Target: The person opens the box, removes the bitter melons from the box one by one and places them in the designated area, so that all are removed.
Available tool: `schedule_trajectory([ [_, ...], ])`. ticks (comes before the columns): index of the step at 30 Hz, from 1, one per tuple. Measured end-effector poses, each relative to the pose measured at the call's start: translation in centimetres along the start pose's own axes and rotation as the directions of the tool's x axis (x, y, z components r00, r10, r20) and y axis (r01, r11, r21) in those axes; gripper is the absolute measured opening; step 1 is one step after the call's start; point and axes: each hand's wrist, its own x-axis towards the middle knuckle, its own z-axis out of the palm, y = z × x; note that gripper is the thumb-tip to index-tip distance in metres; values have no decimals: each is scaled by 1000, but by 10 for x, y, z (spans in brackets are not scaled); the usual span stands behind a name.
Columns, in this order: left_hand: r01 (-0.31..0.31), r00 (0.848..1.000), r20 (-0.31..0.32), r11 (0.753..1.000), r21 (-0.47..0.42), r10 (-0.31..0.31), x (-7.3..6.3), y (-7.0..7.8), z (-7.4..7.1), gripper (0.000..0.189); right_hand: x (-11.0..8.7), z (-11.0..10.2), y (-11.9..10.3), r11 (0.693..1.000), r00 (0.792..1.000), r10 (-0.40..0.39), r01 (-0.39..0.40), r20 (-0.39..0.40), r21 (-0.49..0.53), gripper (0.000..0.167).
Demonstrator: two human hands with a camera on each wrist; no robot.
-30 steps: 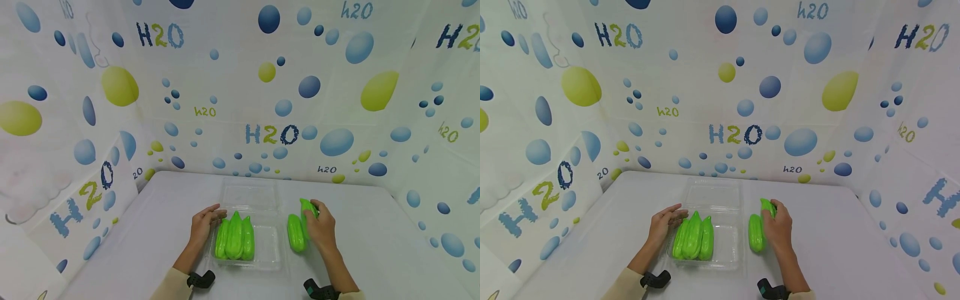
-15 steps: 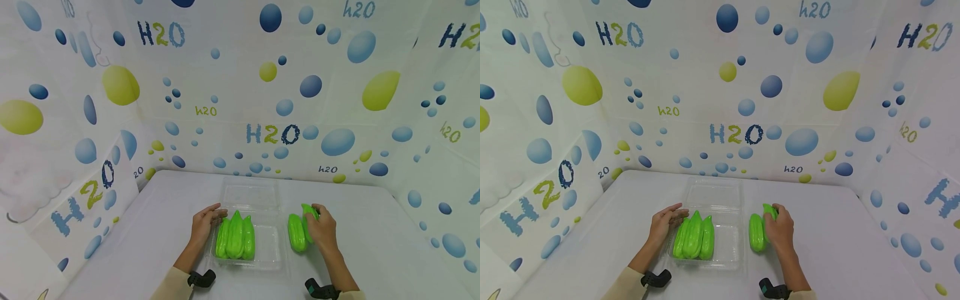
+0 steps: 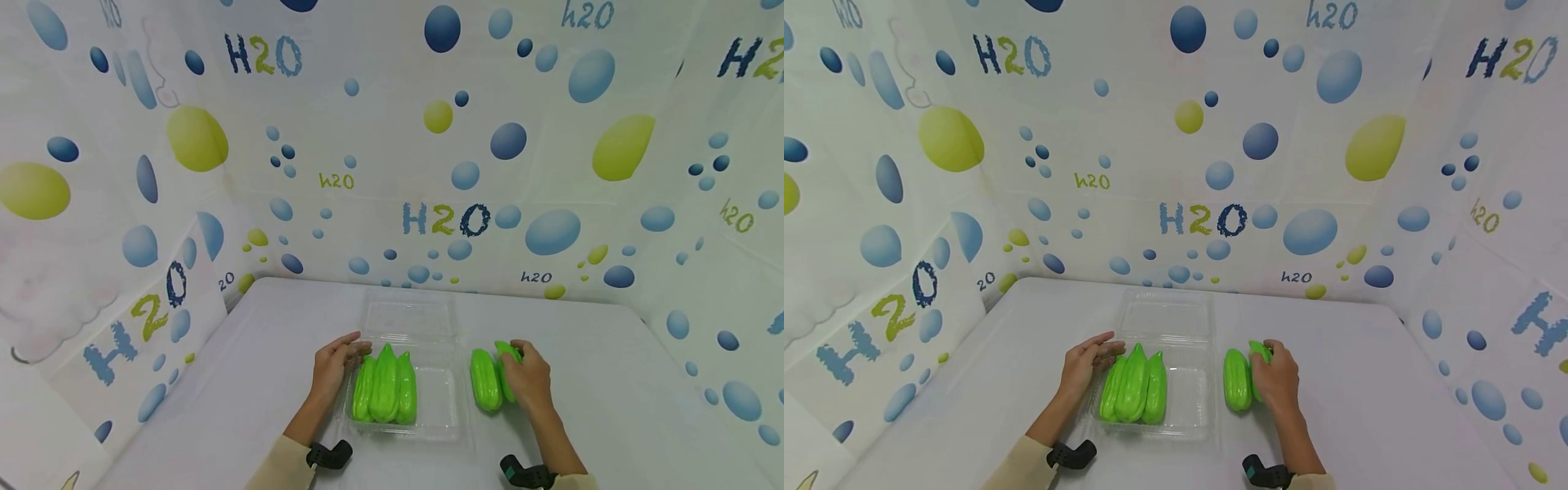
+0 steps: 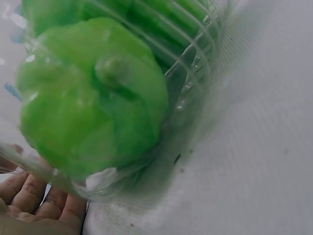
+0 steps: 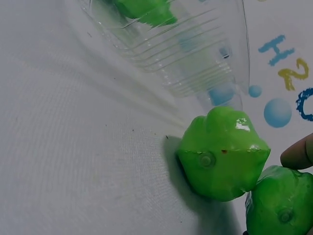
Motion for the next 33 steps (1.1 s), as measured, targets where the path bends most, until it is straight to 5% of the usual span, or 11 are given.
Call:
schedule_trajectory([
  [33,-4,1000,3,1000,-4,4,0,0,0,38,1,7,12,991,999,-33,30,-15,-130,54],
])
